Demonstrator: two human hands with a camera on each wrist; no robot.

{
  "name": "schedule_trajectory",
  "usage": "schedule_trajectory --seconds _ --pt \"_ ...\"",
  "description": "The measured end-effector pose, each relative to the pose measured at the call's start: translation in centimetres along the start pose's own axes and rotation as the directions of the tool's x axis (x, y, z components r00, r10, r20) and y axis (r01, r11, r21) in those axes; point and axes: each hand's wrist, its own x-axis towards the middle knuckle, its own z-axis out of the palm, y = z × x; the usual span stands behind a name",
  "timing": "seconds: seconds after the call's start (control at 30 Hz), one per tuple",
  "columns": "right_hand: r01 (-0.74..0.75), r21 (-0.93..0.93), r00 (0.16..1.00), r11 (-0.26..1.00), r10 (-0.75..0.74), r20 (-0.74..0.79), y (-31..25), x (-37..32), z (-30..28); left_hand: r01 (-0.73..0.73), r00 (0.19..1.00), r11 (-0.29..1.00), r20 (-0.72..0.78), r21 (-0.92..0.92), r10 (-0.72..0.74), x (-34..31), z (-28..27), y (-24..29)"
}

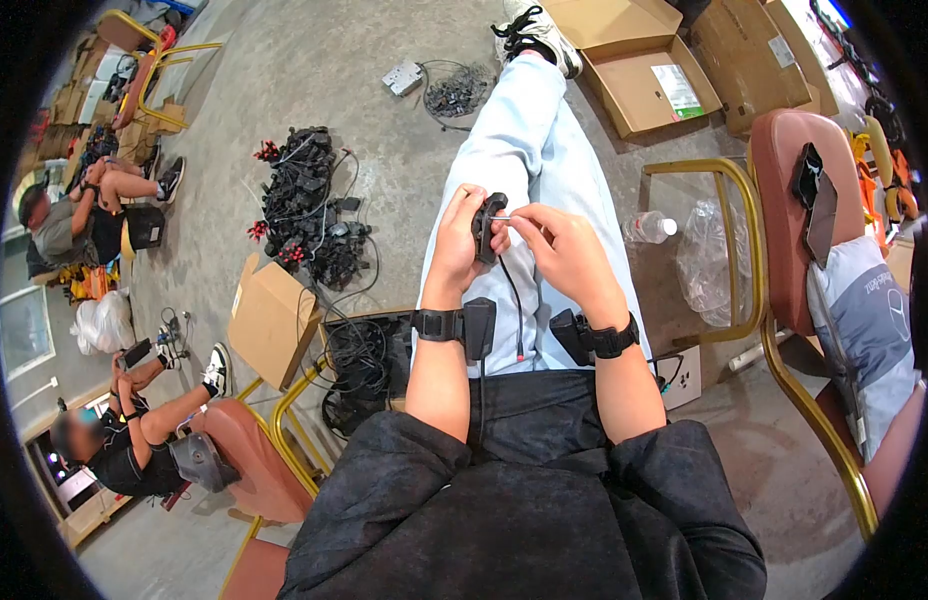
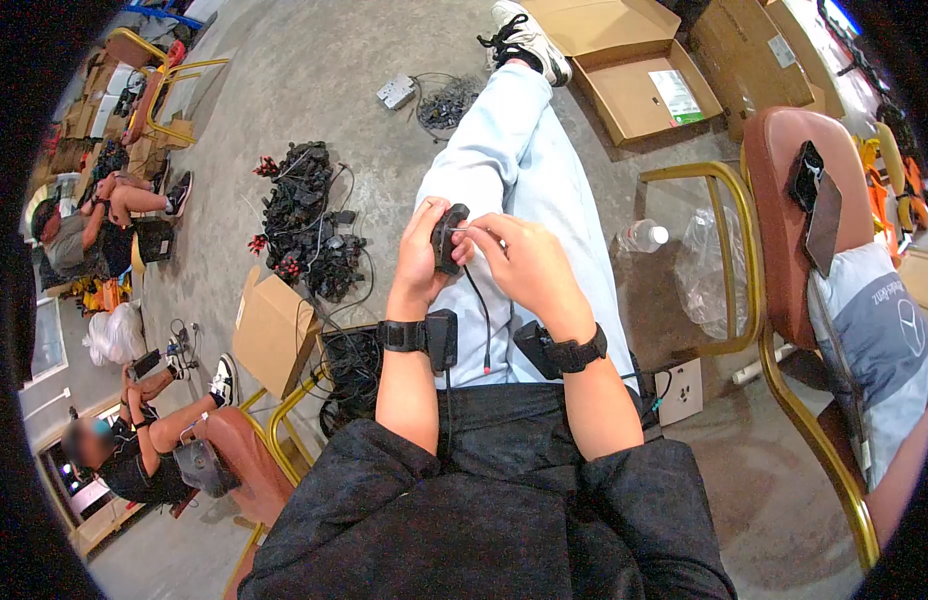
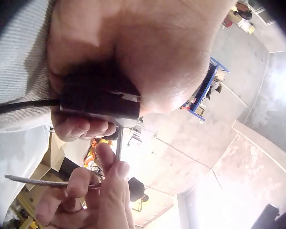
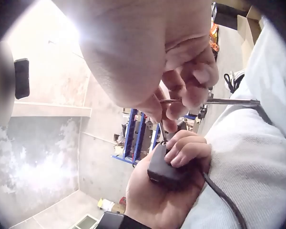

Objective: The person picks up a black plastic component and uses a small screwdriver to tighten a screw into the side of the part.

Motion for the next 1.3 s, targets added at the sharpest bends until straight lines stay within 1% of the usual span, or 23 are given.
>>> schedule_trajectory --seconds 0.03,0.07,0.17,0.27,0.33,0.47,0.53,0.57,0.6,0.63,0.67,0.73,0.77,0.8,0.83,0.87,0.93,1.0,1.07,1.13,1.27,1.3 --pt "0.031 -0.005 0.999 0.999 -0.031 -0.012 0.1 0.0 0.0 -0.001 1.000 1.000 -0.002 0.006 0.001 0.0 0.1 0.0" --pt "0.032 -0.005 0.999 0.999 -0.032 -0.012 0.0 0.0 0.0 -0.002 1.000 1.000 -0.003 0.013 0.002 0.0 0.1 0.0" --pt "-0.002 0.019 1.000 1.000 0.002 0.011 -0.2 -0.1 0.0 -0.005 1.000 1.000 0.024 0.023 0.004 0.1 -0.2 0.0" --pt "0.033 -0.024 0.999 0.999 -0.034 -0.029 0.3 -0.1 0.2 -0.004 1.000 0.999 0.028 0.035 0.003 0.1 -0.2 0.0" --pt "0.240 -0.055 0.961 0.969 -0.245 -0.131 0.9 0.1 0.6 0.000 1.000 1.000 0.022 0.025 -0.001 0.1 -0.2 0.0" --pt "0.263 -0.034 0.956 0.964 -0.265 -0.127 0.8 0.0 0.5 0.003 1.000 0.999 0.013 0.036 -0.003 0.1 -0.4 0.0" --pt "0.060 0.029 0.997 0.998 -0.059 -0.048 0.4 -0.1 0.2 0.001 1.000 0.999 0.022 0.038 -0.001 0.1 -0.3 0.0" --pt "0.061 0.028 0.997 0.998 -0.060 -0.048 0.0 0.0 -0.1 0.000 1.000 0.999 0.029 0.040 -0.001 0.1 -0.3 0.0" --pt "-0.160 0.103 0.986 0.982 0.155 0.055 -0.6 0.1 -0.4 0.000 1.000 0.999 0.029 0.041 -0.002 0.1 -0.3 0.0" --pt "-0.378 0.152 0.920 0.913 0.352 0.171 -0.9 0.1 -0.6 0.003 0.999 1.000 0.032 0.025 -0.004 0.1 -0.3 0.0" --pt "-0.380 0.152 0.919 0.912 0.354 0.173 -0.9 0.1 -0.6 0.007 0.999 1.000 0.034 0.008 -0.007 0.0 -0.3 0.0" --pt "-0.295 0.118 0.952 0.948 0.281 0.122 -0.9 0.1 -0.7 0.012 1.000 1.000 0.021 0.002 -0.012 0.0 -0.2 0.0" --pt "-0.295 0.119 0.952 0.948 0.281 0.122 -0.6 0.1 -0.5 0.017 1.000 1.000 0.011 -0.003 -0.017 0.0 -0.1 0.1" --pt "-0.159 0.139 0.986 0.978 0.149 0.074 -0.2 0.0 -0.2 0.017 1.000 1.000 0.011 -0.002 -0.017 -0.1 -0.1 0.1" --pt "-0.018 0.151 1.000 0.988 0.015 0.023 0.0 0.0 0.0 0.016 1.000 1.000 0.014 0.007 -0.016 -0.1 0.0 0.2" --pt "-0.019 0.151 1.000 0.988 0.016 0.022 0.1 0.0 0.0 0.015 1.000 1.000 0.017 0.016 -0.015 -0.1 0.0 0.2" --pt "-0.024 0.069 1.000 0.997 0.023 0.022 0.2 0.0 0.1 0.008 1.000 1.000 0.030 0.017 -0.009 0.1 -0.2 0.0" --pt "-0.022 0.059 1.000 0.998 0.022 0.005 0.0 -0.1 0.0 0.002 0.999 1.000 0.043 0.017 -0.003 0.1 -0.3 0.0" --pt "-0.018 0.048 1.000 0.999 0.019 -0.011 0.2 -0.1 0.1 0.006 1.000 0.999 0.025 0.053 -0.007 0.1 -0.2 0.0" --pt "0.097 0.023 0.995 0.995 -0.096 -0.030 0.9 0.0 0.2 0.011 1.000 0.999 0.025 0.042 -0.012 0.0 -0.2 0.1" --pt "0.134 0.066 0.991 0.989 -0.134 -0.005 0.6 -0.2 -0.1 0.016 1.000 0.999 0.005 0.034 -0.016 -0.1 0.0 0.3" --pt "0.130 0.085 0.991 0.988 -0.132 0.024 0.5 -0.2 -0.2 0.016 1.000 0.999 0.004 0.034 -0.017 0.0 -0.1 0.3"
